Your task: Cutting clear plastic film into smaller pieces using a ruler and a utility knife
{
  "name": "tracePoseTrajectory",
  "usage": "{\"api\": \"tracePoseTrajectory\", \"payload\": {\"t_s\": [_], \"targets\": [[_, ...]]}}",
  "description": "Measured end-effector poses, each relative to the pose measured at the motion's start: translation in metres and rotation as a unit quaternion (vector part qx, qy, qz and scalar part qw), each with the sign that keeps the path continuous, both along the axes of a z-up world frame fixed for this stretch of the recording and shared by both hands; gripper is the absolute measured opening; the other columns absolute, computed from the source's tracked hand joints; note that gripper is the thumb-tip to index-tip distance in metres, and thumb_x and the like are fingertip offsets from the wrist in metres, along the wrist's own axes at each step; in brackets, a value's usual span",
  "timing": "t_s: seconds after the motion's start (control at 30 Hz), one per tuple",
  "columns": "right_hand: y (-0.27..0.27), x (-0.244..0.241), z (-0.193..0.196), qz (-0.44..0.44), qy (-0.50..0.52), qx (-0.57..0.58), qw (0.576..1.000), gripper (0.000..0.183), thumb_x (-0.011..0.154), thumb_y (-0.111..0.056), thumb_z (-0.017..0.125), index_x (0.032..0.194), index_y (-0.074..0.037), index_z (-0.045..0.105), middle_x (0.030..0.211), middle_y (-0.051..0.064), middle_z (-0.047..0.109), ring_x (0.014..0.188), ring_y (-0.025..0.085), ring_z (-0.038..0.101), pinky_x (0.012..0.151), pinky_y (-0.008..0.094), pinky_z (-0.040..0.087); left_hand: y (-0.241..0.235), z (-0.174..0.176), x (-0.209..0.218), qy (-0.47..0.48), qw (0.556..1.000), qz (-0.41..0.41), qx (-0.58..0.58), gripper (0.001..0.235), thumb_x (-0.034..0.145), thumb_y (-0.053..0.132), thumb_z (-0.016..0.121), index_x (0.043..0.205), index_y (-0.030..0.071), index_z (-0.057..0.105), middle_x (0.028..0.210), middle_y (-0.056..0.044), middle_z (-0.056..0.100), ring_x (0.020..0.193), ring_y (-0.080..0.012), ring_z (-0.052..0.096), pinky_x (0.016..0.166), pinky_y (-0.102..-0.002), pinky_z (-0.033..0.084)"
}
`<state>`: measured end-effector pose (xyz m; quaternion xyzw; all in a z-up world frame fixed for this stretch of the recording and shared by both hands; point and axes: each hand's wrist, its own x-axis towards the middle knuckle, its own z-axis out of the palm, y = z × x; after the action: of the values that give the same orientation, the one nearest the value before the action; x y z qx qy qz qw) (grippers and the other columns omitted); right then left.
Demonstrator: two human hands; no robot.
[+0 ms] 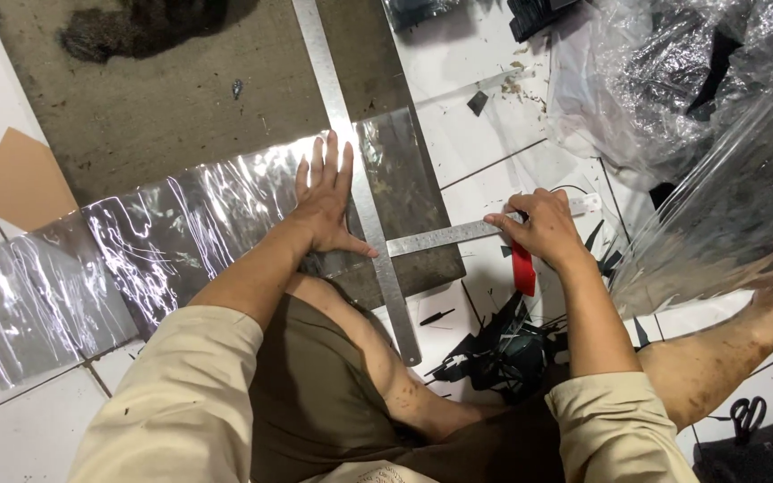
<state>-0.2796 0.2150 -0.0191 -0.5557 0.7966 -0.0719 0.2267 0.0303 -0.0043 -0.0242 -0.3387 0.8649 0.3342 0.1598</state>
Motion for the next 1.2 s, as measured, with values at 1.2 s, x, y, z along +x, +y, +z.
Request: {"api": "tracePoseTrajectory", "payload": {"t_s": [1.2], "targets": [[-0.007, 0.003, 0.007, 0.019, 0.006, -0.009, 1.000, 0.044, 0.089, -0.056, 0.074, 0.083, -0.012, 0.072, 0.072, 0.016, 0.068, 0.082, 0.035, 0.065, 0.085, 0.042, 0.039, 0.002, -0.004, 0.003, 0.013, 1.000, -0.011, -0.021, 0.174, 0.045, 0.070, 0.095, 0.162, 0.005, -0.016, 0.165, -0.022, -0.028, 0.152, -0.0422, -0.026, 0.123, -0.056, -0.014]]}}
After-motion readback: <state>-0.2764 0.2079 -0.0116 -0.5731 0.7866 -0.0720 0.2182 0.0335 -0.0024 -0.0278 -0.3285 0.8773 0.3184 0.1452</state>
